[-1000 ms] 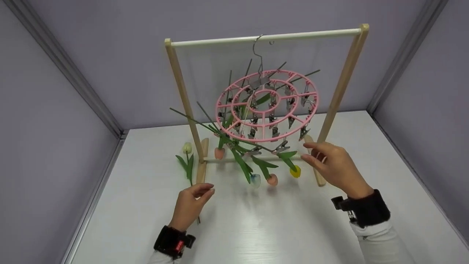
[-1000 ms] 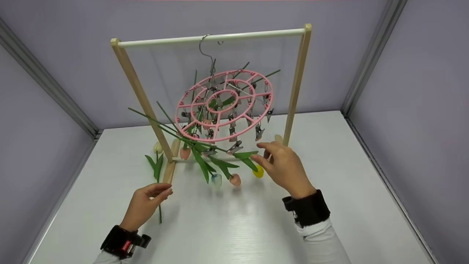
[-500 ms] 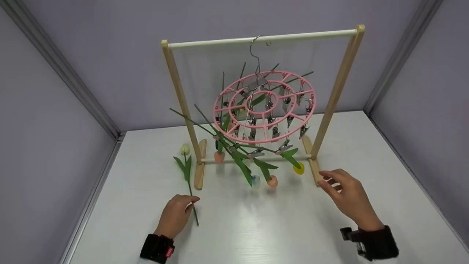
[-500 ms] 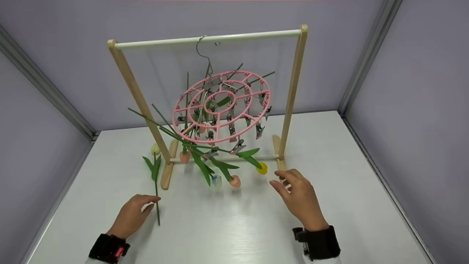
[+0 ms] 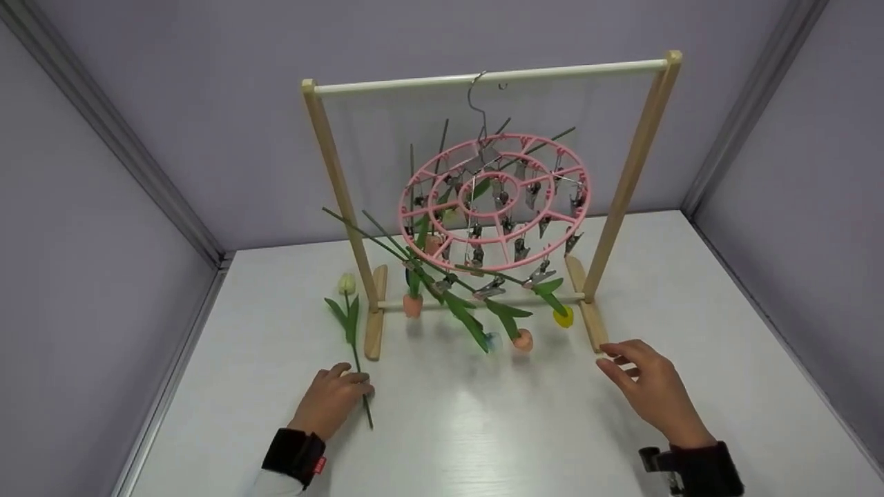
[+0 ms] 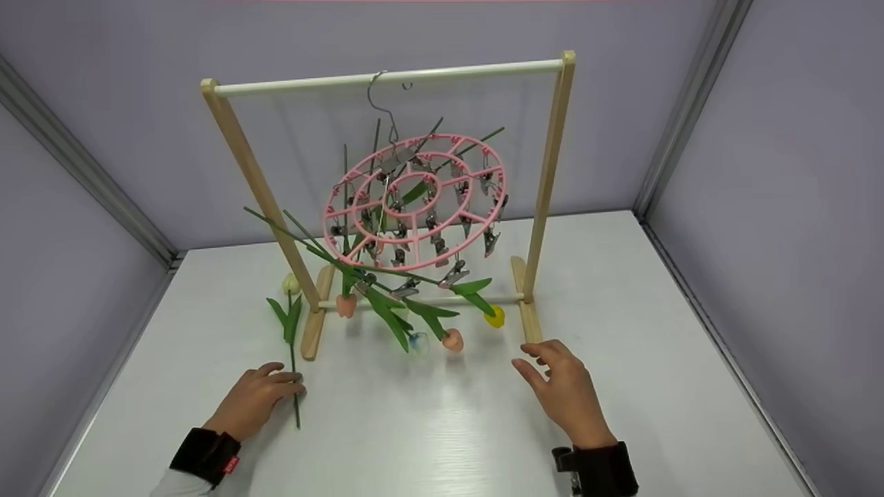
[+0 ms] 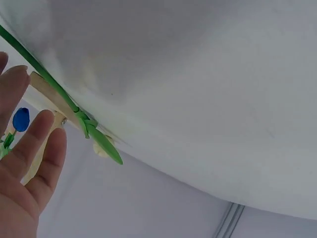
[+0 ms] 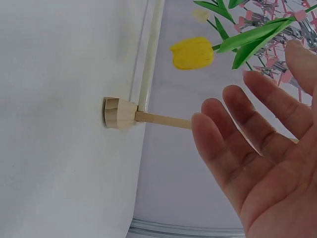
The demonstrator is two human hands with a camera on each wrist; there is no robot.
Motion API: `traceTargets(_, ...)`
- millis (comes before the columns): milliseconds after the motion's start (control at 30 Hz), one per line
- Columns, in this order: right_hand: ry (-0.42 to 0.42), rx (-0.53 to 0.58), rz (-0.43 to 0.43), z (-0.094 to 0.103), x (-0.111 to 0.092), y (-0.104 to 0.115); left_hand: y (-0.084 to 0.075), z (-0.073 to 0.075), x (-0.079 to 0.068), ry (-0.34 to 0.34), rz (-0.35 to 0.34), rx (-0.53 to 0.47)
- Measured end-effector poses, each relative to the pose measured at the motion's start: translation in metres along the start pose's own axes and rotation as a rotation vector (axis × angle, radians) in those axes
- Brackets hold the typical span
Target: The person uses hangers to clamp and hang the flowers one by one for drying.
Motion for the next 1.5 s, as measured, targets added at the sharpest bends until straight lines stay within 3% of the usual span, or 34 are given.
traceTargets(367,0.031,-0.003,-0.055,-0.007,-0.004,-0.012,-0.013,0.000,0.002,-0.055,-0.193,0.245)
traceTargets(600,0.038,0.006,-0.069,-0.009,-0.005,-0.013,-0.017,-0.002,0.001,-0.058,-0.268,0.291)
traceTargets(867,0.039,0.012,-0.080,-0.009,-0.004,-0.010,-0.031,-0.004,0.008,-0.082,-0.455,0.359)
traceTargets(967,0.039,0.026,-0.076,-0.010,-0.004,-0.008,-0.034,0.000,0.008,-0.100,-0.487,0.356)
traceTargets(1033,0.038,0.028,-0.075,-0.010,-0.005,-0.006,-0.033,0.005,0.007,-0.114,-0.466,0.310)
traceTargets(1167,0.032,0.026,-0.072,-0.009,-0.007,-0.003,-0.028,0.027,0.003,-0.203,-0.351,0.142)
traceTargets(1367,-0.012,0.009,-0.001,-0.005,-0.005,0.010,-0.020,0.079,-0.002,-0.463,-0.148,-0.070)
traceTargets(1500,-0.028,0.002,0.039,-0.004,-0.004,0.020,-0.020,0.115,-0.006,-0.614,-0.062,-0.138)
Point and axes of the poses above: each hand's wrist, its own x-axis towards the middle knuckle, its own z-axis out of the back of the hand, y = z × x, the point moved 9 cm from there along x, towards the middle knuckle, and after that the axes turned 1 degree about -z, right-handed, at the moved point
